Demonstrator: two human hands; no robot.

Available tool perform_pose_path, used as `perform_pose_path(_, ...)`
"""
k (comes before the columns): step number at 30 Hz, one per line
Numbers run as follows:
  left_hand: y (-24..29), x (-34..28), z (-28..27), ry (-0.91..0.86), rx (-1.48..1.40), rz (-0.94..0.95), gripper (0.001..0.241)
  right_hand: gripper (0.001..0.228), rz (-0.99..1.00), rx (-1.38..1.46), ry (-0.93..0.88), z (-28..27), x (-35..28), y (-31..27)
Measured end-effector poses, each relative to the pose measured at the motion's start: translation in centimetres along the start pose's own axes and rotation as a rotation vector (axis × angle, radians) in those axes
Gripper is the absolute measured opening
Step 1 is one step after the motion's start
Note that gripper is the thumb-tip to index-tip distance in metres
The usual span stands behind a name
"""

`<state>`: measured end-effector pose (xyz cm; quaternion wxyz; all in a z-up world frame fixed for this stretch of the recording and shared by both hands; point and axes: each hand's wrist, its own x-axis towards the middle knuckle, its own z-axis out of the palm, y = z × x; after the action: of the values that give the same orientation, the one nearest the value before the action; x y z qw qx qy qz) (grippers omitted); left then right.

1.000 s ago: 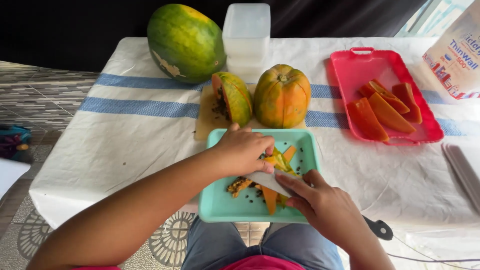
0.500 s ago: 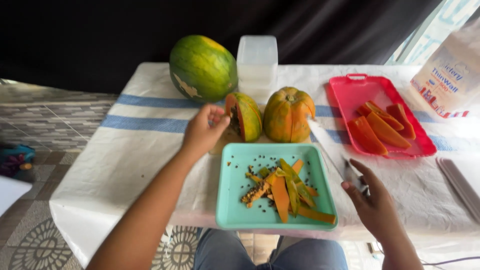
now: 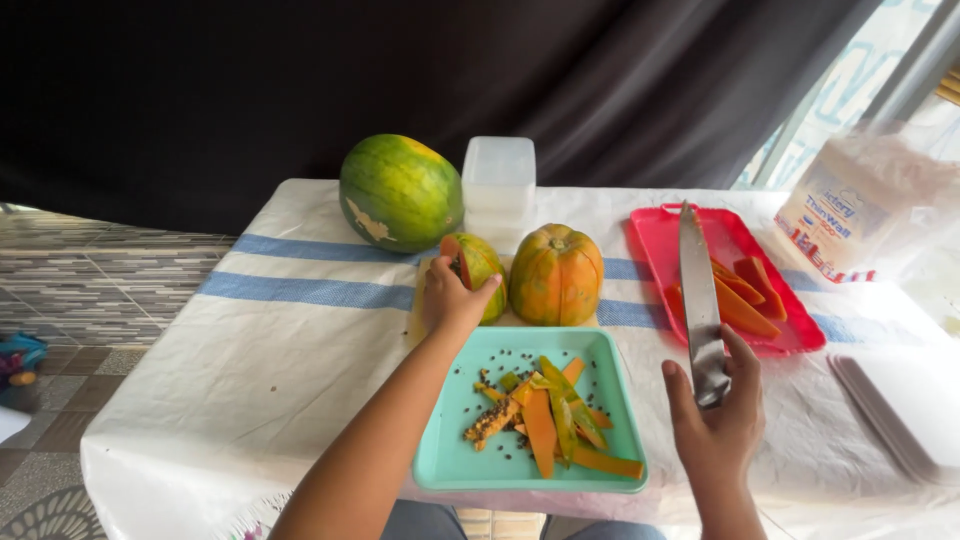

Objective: Peeling and slicing papayas using a knife on a table.

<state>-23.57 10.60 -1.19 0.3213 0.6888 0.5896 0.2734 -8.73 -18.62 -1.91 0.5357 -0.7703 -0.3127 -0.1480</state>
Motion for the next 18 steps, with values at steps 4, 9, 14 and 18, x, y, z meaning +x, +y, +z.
perform_pose_path(4,-0.7,1.2,4.6,0.181,0.031,0.052,0.076,0.054,-0.254,0.029,0.142,0.9,0.1,-1.9)
perform_pose_path(9,-0.6,2.2,7.8,0.426,0.033,0.007,0.097,0.057,-0.318,0.090,0.144,3.5,2.3,-3.1)
perform_pose_path(14,-1.4,2.3,9.3,0.480,0.007,0.019,0.087,0.054,-0.175,0.196,0.142,6.3,4.1,-1.4)
perform_pose_path(18,-2.1,2.6,10.3,0.518,0.034,0.080,0.082,0.047,-0.026,0.376,0.171,7.5,5.3,0.9)
